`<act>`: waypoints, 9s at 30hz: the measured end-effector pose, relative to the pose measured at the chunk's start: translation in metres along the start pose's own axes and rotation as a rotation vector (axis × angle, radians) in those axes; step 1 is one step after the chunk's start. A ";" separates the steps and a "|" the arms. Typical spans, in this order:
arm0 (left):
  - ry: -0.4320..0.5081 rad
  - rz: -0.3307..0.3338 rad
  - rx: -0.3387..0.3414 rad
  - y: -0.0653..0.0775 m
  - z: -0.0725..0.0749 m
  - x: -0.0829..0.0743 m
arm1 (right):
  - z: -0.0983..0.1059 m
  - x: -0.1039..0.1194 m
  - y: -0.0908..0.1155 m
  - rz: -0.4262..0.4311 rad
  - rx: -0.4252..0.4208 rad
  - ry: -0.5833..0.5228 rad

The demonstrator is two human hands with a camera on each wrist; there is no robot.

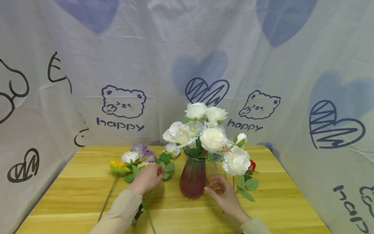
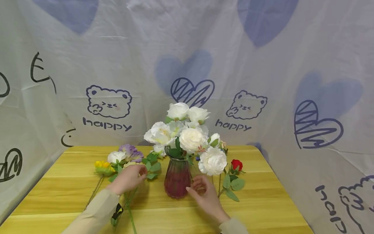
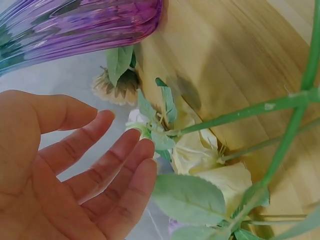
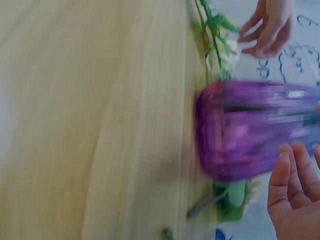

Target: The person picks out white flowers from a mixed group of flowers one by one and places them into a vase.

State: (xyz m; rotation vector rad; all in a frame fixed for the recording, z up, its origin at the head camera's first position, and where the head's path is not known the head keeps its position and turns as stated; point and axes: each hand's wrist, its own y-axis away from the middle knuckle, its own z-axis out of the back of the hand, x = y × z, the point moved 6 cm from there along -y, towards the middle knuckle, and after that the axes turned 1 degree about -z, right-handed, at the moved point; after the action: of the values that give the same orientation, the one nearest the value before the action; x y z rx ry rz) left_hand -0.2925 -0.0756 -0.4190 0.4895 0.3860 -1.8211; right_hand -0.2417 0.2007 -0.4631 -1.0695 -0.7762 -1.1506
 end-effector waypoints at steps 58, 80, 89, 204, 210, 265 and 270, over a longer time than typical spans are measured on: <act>0.476 -0.004 0.165 0.011 -0.030 0.030 | -0.096 0.043 0.017 0.021 0.597 0.002; 0.914 0.287 0.414 0.028 -0.063 0.050 | -0.089 0.034 0.025 0.057 0.607 0.029; 0.915 0.320 0.341 0.014 -0.075 0.051 | -0.085 0.030 0.024 0.044 0.602 0.036; 0.556 -0.656 -0.798 0.033 0.109 -0.161 | -0.030 0.029 -0.035 0.238 -0.208 0.052; 0.446 -0.668 -0.792 0.029 0.098 -0.162 | -0.030 0.028 -0.037 0.240 -0.191 0.066; 0.192 -0.563 -0.584 0.016 0.045 -0.137 | -0.031 0.032 -0.035 0.276 -0.185 0.090; 0.291 -0.628 -0.647 0.019 0.052 -0.141 | -0.030 0.032 -0.035 0.260 -0.198 0.089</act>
State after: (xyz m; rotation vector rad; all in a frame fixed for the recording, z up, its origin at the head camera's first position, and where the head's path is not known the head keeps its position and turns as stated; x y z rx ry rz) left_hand -0.2446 0.0083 -0.3022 0.1757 1.3998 -2.0627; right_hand -0.2679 0.1599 -0.4354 -1.2354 -0.4444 -1.0579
